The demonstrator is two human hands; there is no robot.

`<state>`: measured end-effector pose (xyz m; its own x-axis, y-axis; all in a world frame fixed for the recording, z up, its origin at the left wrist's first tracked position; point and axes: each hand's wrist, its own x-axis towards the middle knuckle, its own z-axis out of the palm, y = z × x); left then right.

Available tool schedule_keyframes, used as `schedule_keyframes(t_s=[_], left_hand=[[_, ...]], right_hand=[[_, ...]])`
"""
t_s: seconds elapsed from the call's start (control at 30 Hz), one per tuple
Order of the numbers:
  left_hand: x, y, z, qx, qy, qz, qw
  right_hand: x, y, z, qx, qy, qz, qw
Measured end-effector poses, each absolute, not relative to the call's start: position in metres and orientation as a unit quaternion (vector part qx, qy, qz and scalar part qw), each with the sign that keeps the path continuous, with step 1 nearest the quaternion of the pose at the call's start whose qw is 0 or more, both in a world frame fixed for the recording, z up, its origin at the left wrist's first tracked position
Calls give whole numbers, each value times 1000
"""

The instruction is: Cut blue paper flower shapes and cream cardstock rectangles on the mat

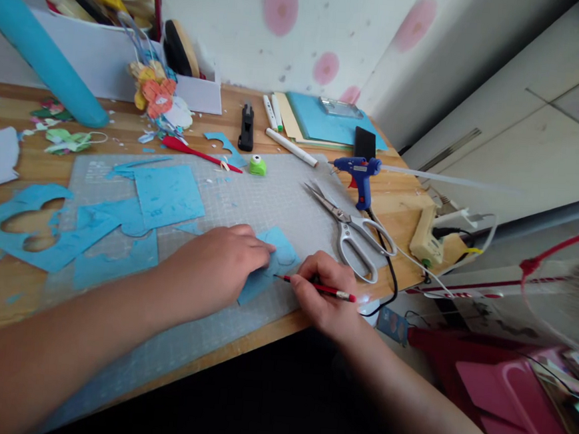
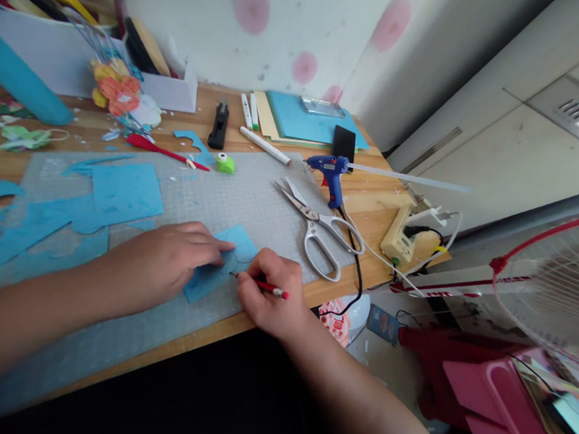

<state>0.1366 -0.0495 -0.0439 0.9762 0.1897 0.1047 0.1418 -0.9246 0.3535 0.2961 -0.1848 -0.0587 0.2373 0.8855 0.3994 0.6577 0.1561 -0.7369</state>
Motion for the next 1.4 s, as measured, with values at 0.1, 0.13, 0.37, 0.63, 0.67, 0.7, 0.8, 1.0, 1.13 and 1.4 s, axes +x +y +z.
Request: schedule_keyframes(t_s=[0.1, 0.13, 0.37, 0.63, 0.67, 0.7, 0.8, 1.0, 1.13, 1.4], left_hand=[[137, -49, -43, 978, 79, 57, 185], [137, -48, -41, 977, 83, 55, 189], [138, -47, -41, 973, 88, 48, 209], [138, -45, -44, 973, 88, 34, 211], [138, -45, -43, 972, 88, 31, 213], [138, -45, -43, 972, 89, 29, 215], [139, -44, -43, 971, 91, 26, 219], [139, -45, -43, 972, 98, 23, 212], [138, -44, -44, 969, 102, 39, 222], [139, -43, -49, 964, 106, 71, 233]], right_hand=[[293, -183, -58, -629, -614, 129, 460], [292, -183, -58, -628, -614, 131, 460], [293, -183, -60, -628, -591, 149, 484], [295, -184, -62, -633, -587, 152, 481], [295, -184, -63, -637, -580, 149, 485], [296, -184, -63, -640, -573, 146, 490], [297, -183, -64, -647, -559, 138, 500], [296, -183, -64, -645, -563, 141, 497], [292, -181, -61, -634, -583, 151, 486], [285, -177, -61, -614, -617, 135, 474]])
